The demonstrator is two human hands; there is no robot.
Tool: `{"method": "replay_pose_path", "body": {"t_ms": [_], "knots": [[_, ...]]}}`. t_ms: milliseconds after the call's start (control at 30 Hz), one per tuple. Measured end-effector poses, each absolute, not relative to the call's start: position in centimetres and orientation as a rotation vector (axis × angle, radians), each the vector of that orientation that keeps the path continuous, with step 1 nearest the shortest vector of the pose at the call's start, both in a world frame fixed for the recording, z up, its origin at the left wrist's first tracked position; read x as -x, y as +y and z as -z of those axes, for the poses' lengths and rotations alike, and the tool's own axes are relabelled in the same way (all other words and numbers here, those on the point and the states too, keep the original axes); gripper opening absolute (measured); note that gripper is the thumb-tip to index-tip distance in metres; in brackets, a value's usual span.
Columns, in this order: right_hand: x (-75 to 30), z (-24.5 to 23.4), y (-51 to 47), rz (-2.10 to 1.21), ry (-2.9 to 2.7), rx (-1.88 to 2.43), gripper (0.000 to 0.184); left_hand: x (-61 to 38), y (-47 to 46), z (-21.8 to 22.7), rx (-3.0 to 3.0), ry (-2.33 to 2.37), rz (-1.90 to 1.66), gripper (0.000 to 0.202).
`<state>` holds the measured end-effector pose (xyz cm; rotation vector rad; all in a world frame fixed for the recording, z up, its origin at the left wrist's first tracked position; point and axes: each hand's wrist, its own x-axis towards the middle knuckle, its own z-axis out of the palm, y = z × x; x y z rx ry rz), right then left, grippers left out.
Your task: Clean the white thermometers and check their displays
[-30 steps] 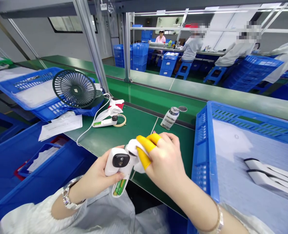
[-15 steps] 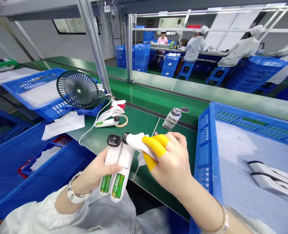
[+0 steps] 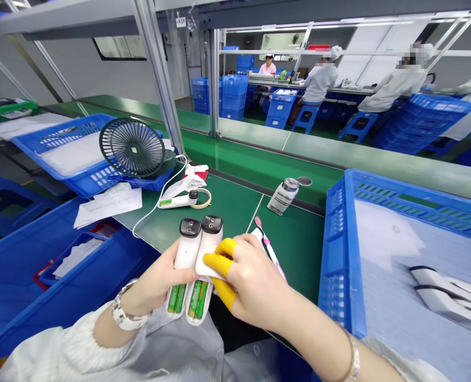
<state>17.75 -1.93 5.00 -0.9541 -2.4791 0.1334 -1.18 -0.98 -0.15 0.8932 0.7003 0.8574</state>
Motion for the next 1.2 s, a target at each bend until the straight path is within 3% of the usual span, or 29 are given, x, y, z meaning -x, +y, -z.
{"method": "replay_pose_path", "body": {"t_ms": [100,333,500,800,967,1200], "knots": [[-17.8,-5.0,-2.0,-0.169,-2.516,0.924,0.014,1.3,-0.9,0.2,-0.803,0.674,-0.833,0.053],[-19.3,-4.2,-0.8,0.291,-2.124,1.245,0.018,1.7,-0.6,0.2,-0.579,0.611,-0.764,0.041],[-19.2,-4.2,-0.2,0.390,-2.035,1.198,0.021,1.2,-0.7,0.5,-0.456,0.462,-0.750,0.036],[-18.4,-4.0,-0.9,-0.010,-2.121,1.064,0.024,0.5,-0.8,0.3,-0.453,0.311,-0.677,0.036],[-17.5,-4.8,-2.5,-0.217,-2.306,0.769,0.019,0.6,-1.0,0.2,-0.470,0.352,-0.731,0.038],[-16.3,-5.0,-3.9,-0.260,-2.554,0.528,0.015,0.6,-0.8,-0.2,-0.480,0.392,-0.753,0.029]]}}
